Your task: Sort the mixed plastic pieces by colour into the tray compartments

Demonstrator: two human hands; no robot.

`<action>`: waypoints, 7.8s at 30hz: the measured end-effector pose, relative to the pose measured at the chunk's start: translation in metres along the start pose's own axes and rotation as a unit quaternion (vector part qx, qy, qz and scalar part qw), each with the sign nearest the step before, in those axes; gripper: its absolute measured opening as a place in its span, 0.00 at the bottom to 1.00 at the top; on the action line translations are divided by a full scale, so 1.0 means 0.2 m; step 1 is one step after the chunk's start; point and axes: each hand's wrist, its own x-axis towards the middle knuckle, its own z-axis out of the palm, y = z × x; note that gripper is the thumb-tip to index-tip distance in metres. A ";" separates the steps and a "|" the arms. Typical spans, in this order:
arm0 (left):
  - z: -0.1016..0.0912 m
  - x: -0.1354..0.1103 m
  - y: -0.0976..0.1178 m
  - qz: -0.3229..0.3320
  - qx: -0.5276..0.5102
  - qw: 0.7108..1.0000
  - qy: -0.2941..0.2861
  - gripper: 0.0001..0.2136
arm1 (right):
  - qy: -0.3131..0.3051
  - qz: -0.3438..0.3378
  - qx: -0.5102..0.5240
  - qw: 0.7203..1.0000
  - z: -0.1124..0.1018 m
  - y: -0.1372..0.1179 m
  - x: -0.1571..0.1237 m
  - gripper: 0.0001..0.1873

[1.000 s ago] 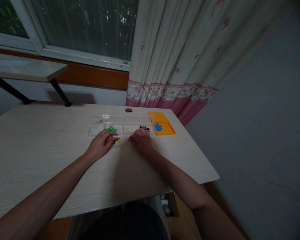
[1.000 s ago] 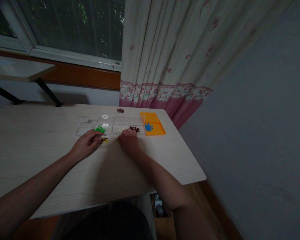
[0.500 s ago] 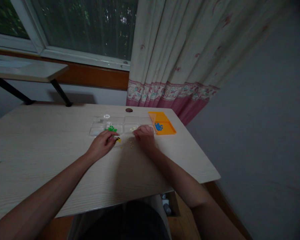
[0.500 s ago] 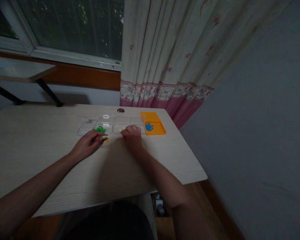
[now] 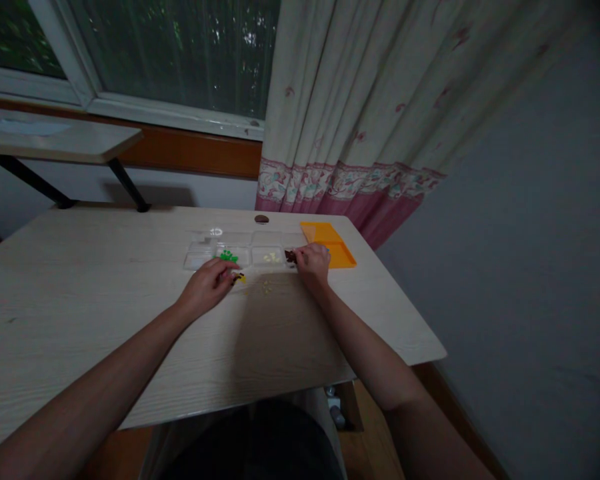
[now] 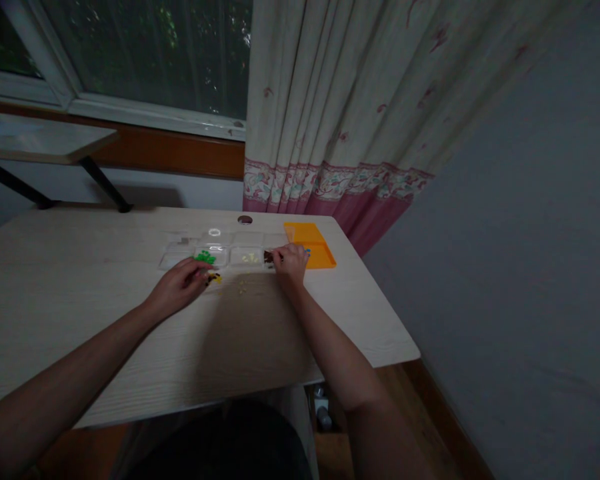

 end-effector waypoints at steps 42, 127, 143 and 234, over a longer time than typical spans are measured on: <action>0.02 -0.02 -0.05 0.020 0.141 0.988 -0.068 0.10 | 0.015 -0.024 0.105 0.994 0.00 0.01 0.01 0.17; -0.04 -0.02 -0.03 0.069 0.030 0.996 -0.055 0.09 | -0.002 0.002 0.050 0.999 -0.02 0.04 0.02 0.16; 0.01 -0.03 -0.03 0.057 0.056 0.992 -0.096 0.09 | 0.019 -0.024 0.082 0.996 -0.05 -0.03 0.01 0.15; 0.04 -0.02 -0.02 0.008 0.121 0.990 -0.069 0.09 | 0.067 -0.044 0.087 0.993 -0.03 -0.11 0.01 0.13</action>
